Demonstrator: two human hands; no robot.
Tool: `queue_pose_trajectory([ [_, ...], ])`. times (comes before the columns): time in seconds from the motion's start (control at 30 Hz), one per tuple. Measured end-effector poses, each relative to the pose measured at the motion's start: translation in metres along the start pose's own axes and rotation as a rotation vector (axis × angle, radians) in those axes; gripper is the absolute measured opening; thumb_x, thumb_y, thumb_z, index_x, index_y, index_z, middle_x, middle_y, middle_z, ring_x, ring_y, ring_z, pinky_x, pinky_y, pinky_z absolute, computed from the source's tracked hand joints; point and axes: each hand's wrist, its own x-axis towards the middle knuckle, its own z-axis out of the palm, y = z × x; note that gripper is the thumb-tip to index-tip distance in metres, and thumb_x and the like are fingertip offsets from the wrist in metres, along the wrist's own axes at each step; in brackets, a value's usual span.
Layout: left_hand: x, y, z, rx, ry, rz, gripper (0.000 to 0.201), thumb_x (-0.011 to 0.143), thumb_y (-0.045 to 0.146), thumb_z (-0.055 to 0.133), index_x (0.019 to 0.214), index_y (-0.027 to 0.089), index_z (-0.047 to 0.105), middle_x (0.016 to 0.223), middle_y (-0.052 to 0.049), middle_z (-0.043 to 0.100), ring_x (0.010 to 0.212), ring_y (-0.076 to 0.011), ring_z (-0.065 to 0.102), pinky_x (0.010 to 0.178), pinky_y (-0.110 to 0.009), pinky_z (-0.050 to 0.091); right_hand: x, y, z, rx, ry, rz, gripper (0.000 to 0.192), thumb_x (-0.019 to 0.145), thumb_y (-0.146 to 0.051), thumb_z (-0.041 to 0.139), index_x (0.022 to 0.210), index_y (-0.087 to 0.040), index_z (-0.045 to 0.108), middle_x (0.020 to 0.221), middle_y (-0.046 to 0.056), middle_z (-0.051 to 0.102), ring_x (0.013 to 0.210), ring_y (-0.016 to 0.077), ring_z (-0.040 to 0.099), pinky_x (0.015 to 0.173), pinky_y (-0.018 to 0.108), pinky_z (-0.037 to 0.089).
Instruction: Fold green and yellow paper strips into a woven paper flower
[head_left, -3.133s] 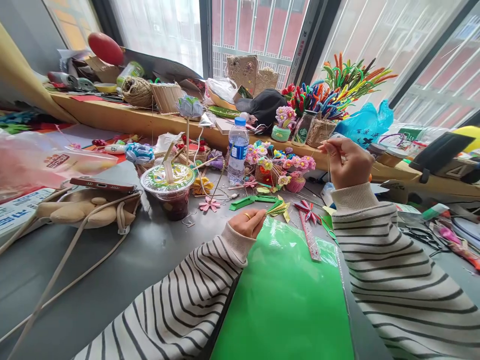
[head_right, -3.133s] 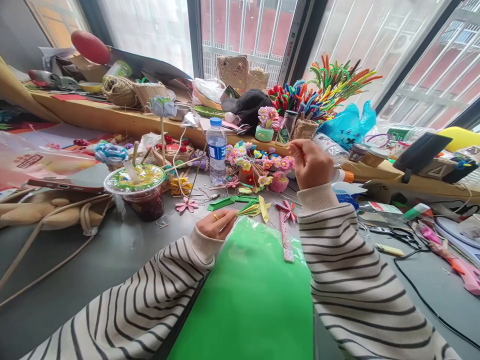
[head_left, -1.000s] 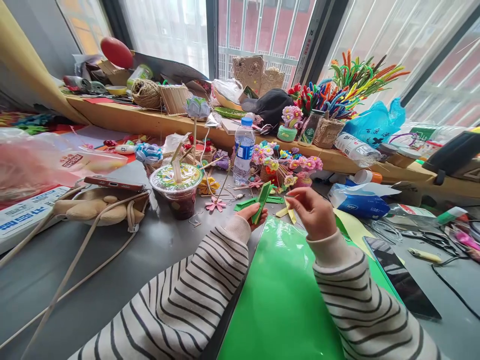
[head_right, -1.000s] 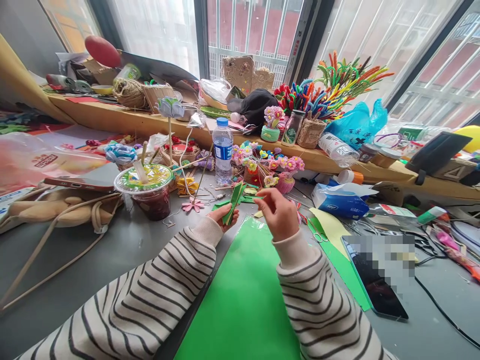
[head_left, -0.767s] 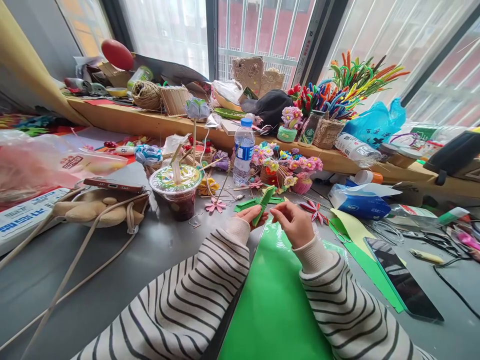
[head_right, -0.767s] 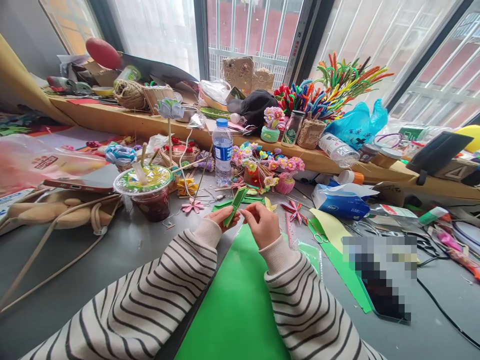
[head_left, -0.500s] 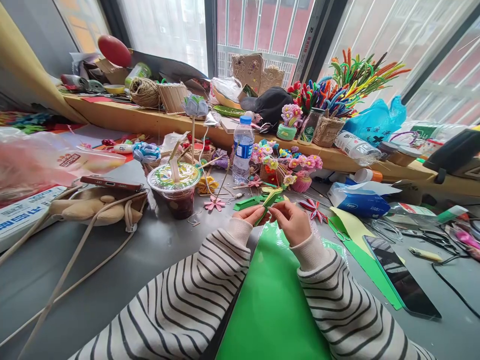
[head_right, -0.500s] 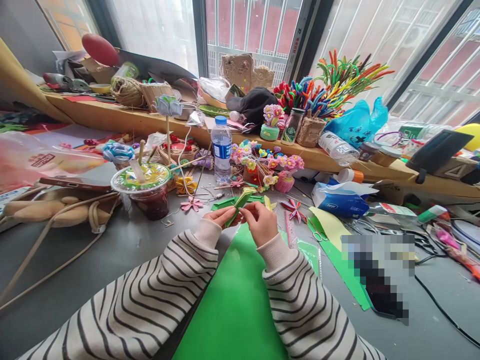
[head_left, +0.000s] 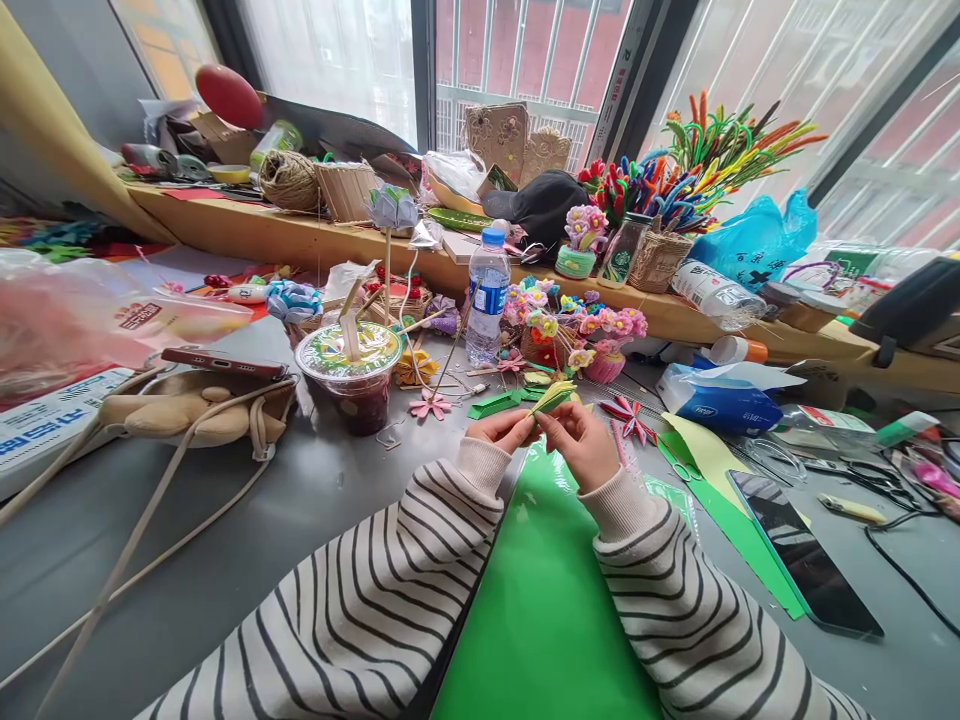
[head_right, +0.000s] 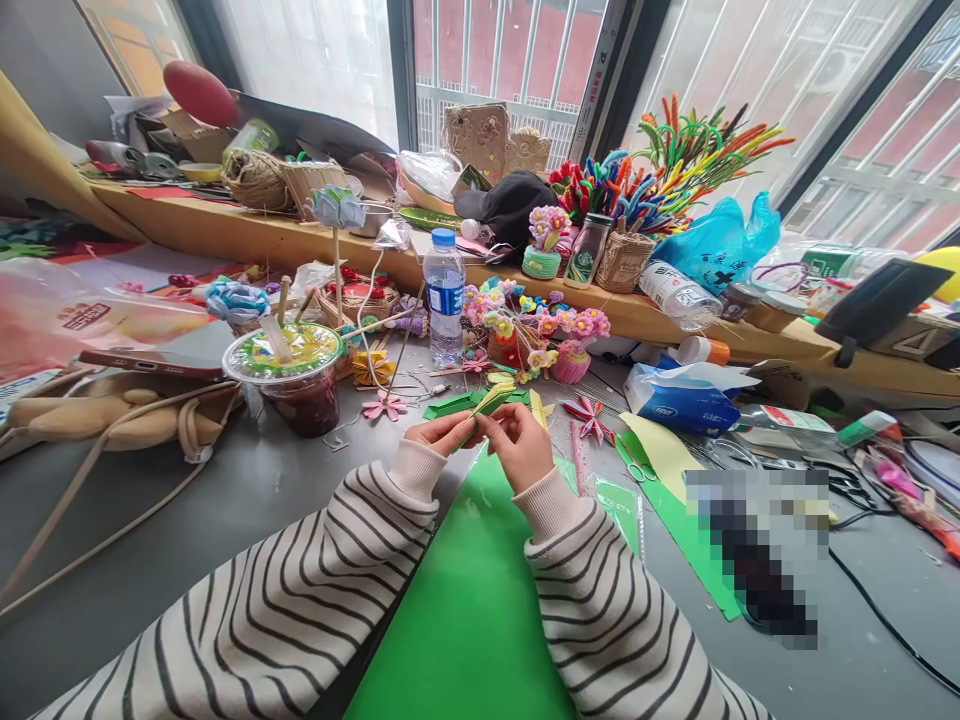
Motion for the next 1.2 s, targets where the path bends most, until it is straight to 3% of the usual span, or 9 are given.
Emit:
queue_pose_trajectory([
  [0.17,0.0,-0.004,-0.001,0.092,0.006,0.078,0.027,0.061,0.033,0.06,0.078,0.014,0.065,0.075,-0.004,0.063,0.065,-0.0132,0.058,0.065,-0.027,0.048,0.0,0.002,0.0,0.015,-0.009,0.007,0.028,0.064,-0.04,0.058,0.073,-0.017,0.046,0.047,-0.006,0.046,0.042,0.009,0.045,0.043,0.023,0.034],
  [0.4,-0.006,-0.002,-0.004,0.575,0.099,0.49,0.022,0.071,0.028,0.051,0.081,0.014,0.065,0.072,-0.005,0.064,0.063,-0.0118,0.056,0.059,-0.023,0.046,-0.004,-0.002,0.002,0.059,-0.008,-0.108,0.021,0.068,-0.036,0.055,0.072,-0.017,0.047,0.058,-0.003,0.048,0.052,0.0087,0.047,0.05,0.023,0.038],
  [0.5,-0.01,0.004,-0.002,0.628,0.123,0.633,0.02,0.072,0.024,0.051,0.082,0.014,0.064,0.075,-0.005,0.065,0.066,-0.0116,0.057,0.062,-0.022,0.047,-0.004,-0.005,0.003,0.116,-0.014,-0.129,0.02,0.068,-0.035,0.055,0.068,-0.017,0.046,0.054,-0.005,0.043,0.048,0.0067,0.042,0.046,0.021,0.034],
  [0.63,-0.013,0.009,0.002,0.643,0.134,0.723,0.018,0.071,0.022,0.051,0.083,0.016,0.064,0.076,-0.005,0.066,0.068,-0.0116,0.058,0.064,-0.021,0.047,-0.004,-0.007,0.002,0.234,-0.026,-0.102,0.02,0.066,-0.034,0.058,0.065,-0.017,0.047,0.051,-0.006,0.041,0.043,0.0043,0.036,0.04,0.019,0.028],
  [0.9,-0.017,0.022,0.007,0.587,0.054,0.697,0.018,0.071,0.021,0.052,0.083,0.015,0.064,0.081,-0.006,0.066,0.072,-0.013,0.06,0.067,-0.023,0.048,-0.008,-0.014,-0.005,0.276,-0.008,-0.143,0.014,0.065,-0.03,0.059,0.071,-0.018,0.055,0.054,-0.004,0.05,0.044,0.0042,0.038,0.039,0.019,0.029],
  [1.2,-0.021,0.021,0.008,0.431,-0.022,0.408,0.025,0.072,0.031,0.05,0.085,0.014,0.062,0.079,-0.006,0.065,0.067,-0.0142,0.06,0.063,-0.025,0.049,-0.012,-0.021,-0.005,0.265,0.024,-0.174,0.009,0.065,-0.026,0.059,0.069,-0.018,0.057,0.055,-0.004,0.055,0.045,0.0054,0.044,0.042,0.019,0.035],
])
